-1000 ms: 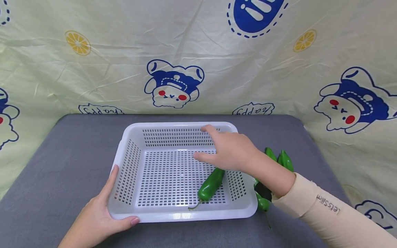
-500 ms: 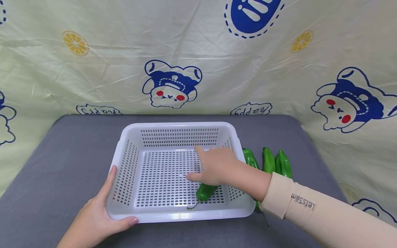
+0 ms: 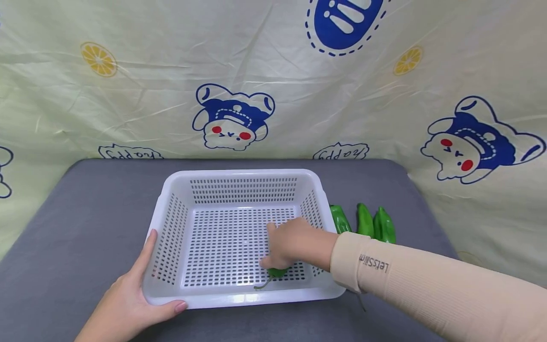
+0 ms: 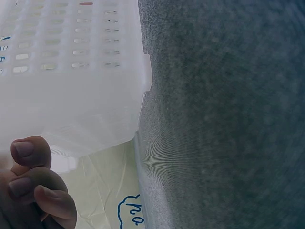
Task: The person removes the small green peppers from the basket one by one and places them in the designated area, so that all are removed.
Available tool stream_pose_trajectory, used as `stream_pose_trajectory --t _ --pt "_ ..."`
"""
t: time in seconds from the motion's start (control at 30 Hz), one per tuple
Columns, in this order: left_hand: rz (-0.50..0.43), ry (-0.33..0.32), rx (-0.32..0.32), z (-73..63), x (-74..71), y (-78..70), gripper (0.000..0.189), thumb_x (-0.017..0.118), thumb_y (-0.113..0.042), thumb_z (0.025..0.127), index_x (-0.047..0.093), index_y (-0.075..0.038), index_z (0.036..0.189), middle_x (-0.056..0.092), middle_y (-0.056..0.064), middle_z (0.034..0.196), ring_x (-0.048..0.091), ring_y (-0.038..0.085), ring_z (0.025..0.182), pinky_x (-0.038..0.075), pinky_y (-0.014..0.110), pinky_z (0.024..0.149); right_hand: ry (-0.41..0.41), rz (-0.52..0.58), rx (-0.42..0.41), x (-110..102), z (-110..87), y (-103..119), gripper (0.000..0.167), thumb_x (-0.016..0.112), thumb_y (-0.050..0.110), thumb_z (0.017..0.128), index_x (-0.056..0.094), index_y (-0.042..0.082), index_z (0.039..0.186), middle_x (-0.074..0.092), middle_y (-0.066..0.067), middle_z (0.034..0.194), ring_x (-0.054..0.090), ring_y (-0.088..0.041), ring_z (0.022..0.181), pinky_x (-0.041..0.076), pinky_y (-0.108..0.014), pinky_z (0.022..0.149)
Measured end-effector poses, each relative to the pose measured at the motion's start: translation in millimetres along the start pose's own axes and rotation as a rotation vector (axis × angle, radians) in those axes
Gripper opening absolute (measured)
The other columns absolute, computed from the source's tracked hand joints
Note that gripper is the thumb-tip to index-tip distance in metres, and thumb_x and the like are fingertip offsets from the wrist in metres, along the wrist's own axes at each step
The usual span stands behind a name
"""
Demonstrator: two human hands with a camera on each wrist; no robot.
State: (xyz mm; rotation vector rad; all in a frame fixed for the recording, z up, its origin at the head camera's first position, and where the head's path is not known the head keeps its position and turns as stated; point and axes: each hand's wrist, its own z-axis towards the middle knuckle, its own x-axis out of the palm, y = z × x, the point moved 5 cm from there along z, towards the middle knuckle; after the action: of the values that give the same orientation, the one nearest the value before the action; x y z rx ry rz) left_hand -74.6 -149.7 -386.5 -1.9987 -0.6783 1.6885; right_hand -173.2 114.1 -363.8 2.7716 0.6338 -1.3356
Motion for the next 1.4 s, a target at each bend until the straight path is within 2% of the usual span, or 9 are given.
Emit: stream_pose_trajectory --t 0.1,0.2,0.4,0.5,0.67,0.9,1.1,1.27,1.4 --pt "0.003 0.001 -0.002 -0.2 -0.3 0.8 0.14 0.082 -0.074 0.057 -0.01 -0.04 0.157 0.054 0.018 0.143 0.063 0.026 0.106 0.049 0.045 0.083 0.033 -0.043 0.024 -1 6.2 4 0.099 0.06 0.071 0.084 0.031 0.008 0.154 0.071 -0.018 0.105 0.061 -0.026 0.084 0.049 -0.04 0.076" --pt "0.01 0.0 -0.008 -0.7 -0.5 1.8 0.14 0.081 -0.076 0.056 -0.01 -0.039 0.157 0.054 0.018 0.143 0.063 0.027 0.107 0.049 0.047 0.084 0.041 -0.065 0.038 -3 11.1 9 0.1 0.064 0.07 0.082 0.033 0.009 0.154 0.07 -0.019 0.105 0.062 -0.026 0.088 0.051 -0.04 0.079" --pt "0.015 0.009 -0.012 0.0 -0.2 2.2 0.14 0.078 -0.079 0.055 -0.009 -0.04 0.157 0.055 0.018 0.143 0.063 0.026 0.107 0.049 0.046 0.083 -0.014 -0.09 0.014 -6 12.3 16 0.101 0.069 0.069 0.078 0.036 0.006 0.15 0.066 -0.015 0.082 0.062 -0.023 0.075 0.053 -0.036 0.073" --pt "0.015 0.006 -0.009 0.6 -0.2 2.6 0.14 0.078 -0.079 0.055 -0.009 -0.04 0.157 0.056 0.018 0.142 0.064 0.025 0.105 0.049 0.045 0.082 -0.049 -0.056 -0.014 -9 13.3 19 0.1 0.073 0.066 0.077 0.038 0.004 0.147 0.065 -0.013 0.079 0.061 -0.022 0.073 0.052 -0.035 0.071" --pt "0.007 -0.002 0.003 0.8 0.0 2.6 0.141 0.079 -0.079 0.055 -0.008 -0.038 0.158 0.056 0.017 0.142 0.063 0.025 0.107 0.049 0.045 0.082 -0.077 -0.015 -0.03 -10 17.3 21 0.097 0.076 0.063 0.075 0.042 0.003 0.143 0.065 -0.013 0.083 0.062 -0.023 0.077 0.052 -0.039 0.076" --pt "-0.018 0.002 0.009 1.0 -1.0 2.6 0.14 0.08 -0.077 0.056 -0.008 -0.039 0.158 0.055 0.016 0.143 0.063 0.024 0.108 0.049 0.044 0.081 -0.146 0.046 -0.059 -10 22.9 21 0.084 0.083 0.057 0.071 0.05 0.004 0.127 0.062 -0.012 0.088 0.059 -0.022 0.075 0.051 -0.037 0.068" --pt "-0.026 0.0 0.003 1.6 -0.6 2.3 0.14 0.08 -0.078 0.055 -0.007 -0.04 0.157 0.057 0.016 0.14 0.063 0.022 0.104 0.049 0.043 0.08 -0.157 0.043 -0.051 -10 28.0 16 0.095 0.083 0.06 0.068 0.045 0.006 0.136 0.063 -0.012 0.091 0.058 -0.021 0.075 0.05 -0.036 0.065" --pt "-0.019 -0.008 0.019 1.7 -0.8 1.5 0.14 0.08 -0.077 0.055 -0.008 -0.039 0.158 0.059 0.018 0.138 0.064 0.023 0.103 0.05 0.044 0.079 -0.141 0.033 -0.031 -10 31.4 11 0.111 0.082 0.063 0.067 0.035 0.007 0.15 0.067 -0.013 0.1 0.06 -0.022 0.083 0.051 -0.037 0.071" --pt "-0.021 -0.01 0.007 1.7 -0.3 3.0 0.139 0.08 -0.078 0.055 -0.007 -0.041 0.157 0.06 0.017 0.137 0.063 0.022 0.103 0.049 0.044 0.079 -0.129 0.026 -0.035 -10 33.2 10 0.112 0.081 0.064 0.067 0.034 0.007 0.151 0.068 -0.013 0.103 0.061 -0.023 0.087 0.051 -0.039 0.075"
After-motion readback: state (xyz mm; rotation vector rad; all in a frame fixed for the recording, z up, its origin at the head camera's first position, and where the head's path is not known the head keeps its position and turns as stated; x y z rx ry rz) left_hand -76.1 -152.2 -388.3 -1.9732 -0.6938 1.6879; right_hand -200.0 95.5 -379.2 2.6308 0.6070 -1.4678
